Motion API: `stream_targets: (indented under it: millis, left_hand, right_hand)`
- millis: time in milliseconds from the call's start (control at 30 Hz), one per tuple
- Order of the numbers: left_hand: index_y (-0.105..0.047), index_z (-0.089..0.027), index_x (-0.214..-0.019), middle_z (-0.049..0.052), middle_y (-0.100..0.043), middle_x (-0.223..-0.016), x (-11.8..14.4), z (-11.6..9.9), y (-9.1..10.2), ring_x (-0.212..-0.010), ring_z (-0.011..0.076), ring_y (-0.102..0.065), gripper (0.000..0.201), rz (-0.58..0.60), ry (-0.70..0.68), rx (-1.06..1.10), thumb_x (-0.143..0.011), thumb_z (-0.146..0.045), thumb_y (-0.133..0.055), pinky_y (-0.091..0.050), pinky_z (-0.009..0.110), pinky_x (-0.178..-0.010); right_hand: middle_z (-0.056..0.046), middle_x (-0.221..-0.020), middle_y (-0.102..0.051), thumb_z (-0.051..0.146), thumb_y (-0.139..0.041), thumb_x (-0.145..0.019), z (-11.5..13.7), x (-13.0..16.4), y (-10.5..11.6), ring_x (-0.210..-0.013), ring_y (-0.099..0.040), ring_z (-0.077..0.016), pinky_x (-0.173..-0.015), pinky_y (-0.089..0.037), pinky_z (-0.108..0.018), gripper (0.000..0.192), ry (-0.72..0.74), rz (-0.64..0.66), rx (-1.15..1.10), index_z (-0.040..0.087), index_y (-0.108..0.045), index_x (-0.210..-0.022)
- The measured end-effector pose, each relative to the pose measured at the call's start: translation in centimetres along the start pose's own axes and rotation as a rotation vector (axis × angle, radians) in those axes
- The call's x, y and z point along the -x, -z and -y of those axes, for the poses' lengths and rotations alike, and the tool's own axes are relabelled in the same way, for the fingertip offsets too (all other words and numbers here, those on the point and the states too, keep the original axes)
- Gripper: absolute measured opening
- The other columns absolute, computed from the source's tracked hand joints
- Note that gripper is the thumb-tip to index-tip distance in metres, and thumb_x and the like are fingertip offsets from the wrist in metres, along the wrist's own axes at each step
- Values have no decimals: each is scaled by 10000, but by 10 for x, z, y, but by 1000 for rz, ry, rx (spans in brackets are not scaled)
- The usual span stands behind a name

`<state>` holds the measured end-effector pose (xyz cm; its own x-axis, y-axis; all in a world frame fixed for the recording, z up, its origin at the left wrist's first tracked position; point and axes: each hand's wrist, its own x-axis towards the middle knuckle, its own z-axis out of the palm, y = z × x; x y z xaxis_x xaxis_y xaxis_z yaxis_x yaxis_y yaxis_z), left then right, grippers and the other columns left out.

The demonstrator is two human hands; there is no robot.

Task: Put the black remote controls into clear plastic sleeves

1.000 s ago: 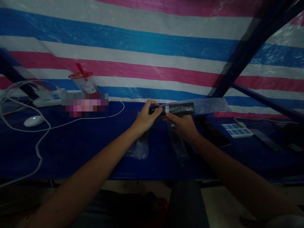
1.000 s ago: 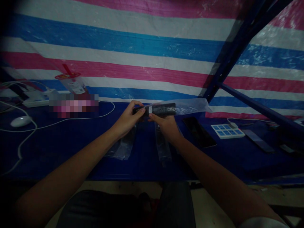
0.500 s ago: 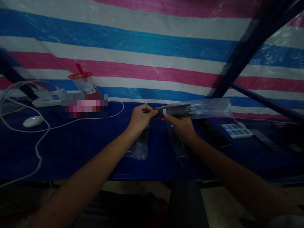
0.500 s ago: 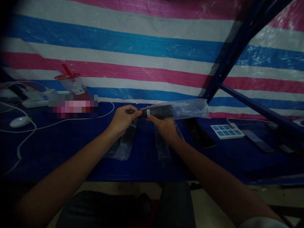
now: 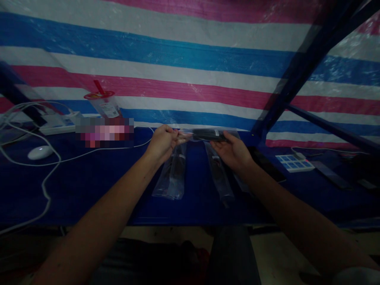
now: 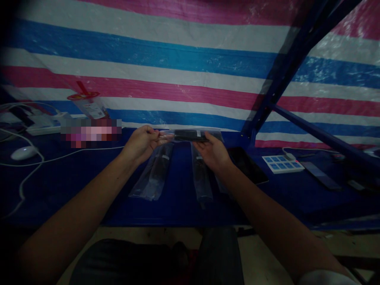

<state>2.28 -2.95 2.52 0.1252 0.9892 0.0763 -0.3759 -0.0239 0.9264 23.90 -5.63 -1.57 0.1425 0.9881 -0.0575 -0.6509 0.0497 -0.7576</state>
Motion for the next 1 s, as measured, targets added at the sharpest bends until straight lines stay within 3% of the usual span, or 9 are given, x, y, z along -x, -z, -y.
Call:
stream_targets:
  millis: [200,333,400,467,567,667,833,900,1000]
  left_hand:
    - [-431,-189,-737,15,-601,-709,5,-4,-3,-746,197,-726,195,147,42,-40,-814,-77,-571,-600,387,-736]
    - [-472,-192,-719,-12,-561,-621,4,-6,0,-450,124,-573,157,-20,-42,-168,-812,-193,-598,-404,236,-421]
    - [-472,-195,-677,-23,-523,-565,2,-5,2,-396,95,-489,205,-66,-114,-292,-825,-232,-608,-301,219,-382]
    - [-506,-192,-690,-13,-540,-570,3,-2,1,-426,97,-504,208,9,-138,-403,-841,-265,-629,-307,216,-398]
    - [-569,-197,-893,15,-636,-703,8,8,-5,-517,128,-594,180,228,-64,-490,-835,-313,-694,-370,218,-431]
    - [-527,-215,-1106,-8,-623,-734,13,22,-9,-455,108,-539,375,372,-36,-529,-824,-356,-731,-383,231,-419]
    - [-427,-247,-1298,5,-609,-850,10,35,-4,-455,76,-509,718,419,-9,-522,-704,-263,-831,-374,234,-435]
    - [-424,-257,-1311,-4,-594,-862,10,34,-3,-503,80,-532,748,430,-13,-536,-680,-221,-825,-383,231,-476]
    - [-451,-265,-1320,-10,-588,-852,13,29,-3,-570,101,-545,724,424,-138,-639,-679,-168,-773,-390,245,-543]
  right_hand:
    - [-68,-1031,-721,232,-491,-974,4,-14,11,-1104,-683,-189,-979,-579,-383,127,3,-75,-20,243,-600,-910]
    - [-54,-923,-716,218,-476,-982,7,-14,11,-984,-698,-196,-947,-581,-415,158,-21,-91,-19,233,-603,-889]
    - [-50,-865,-705,227,-491,-979,6,-11,9,-916,-699,-202,-930,-580,-424,158,-44,-43,36,225,-611,-876]
    - [-47,-830,-697,234,-543,-954,3,-6,6,-867,-693,-206,-914,-579,-422,119,-75,48,103,215,-627,-872]
    - [-38,-827,-701,234,-673,-872,-6,3,0,-844,-691,-206,-887,-583,-404,44,-85,211,175,200,-653,-891]
    - [-23,-831,-717,234,-791,-775,-16,12,-5,-831,-706,-205,-838,-595,-389,209,-65,275,210,202,-652,-929]
    - [-32,-873,-752,238,-874,-698,-26,17,-5,-765,-715,-174,-755,-598,-342,353,-79,240,286,204,-658,-975]
    - [-39,-893,-757,254,-886,-683,-26,17,-5,-762,-713,-164,-761,-593,-328,347,-62,239,346,192,-683,-958]
    - [-48,-860,-757,279,-874,-695,-20,15,-5,-741,-706,-179,-743,-588,-349,305,22,239,490,183,-724,-942]
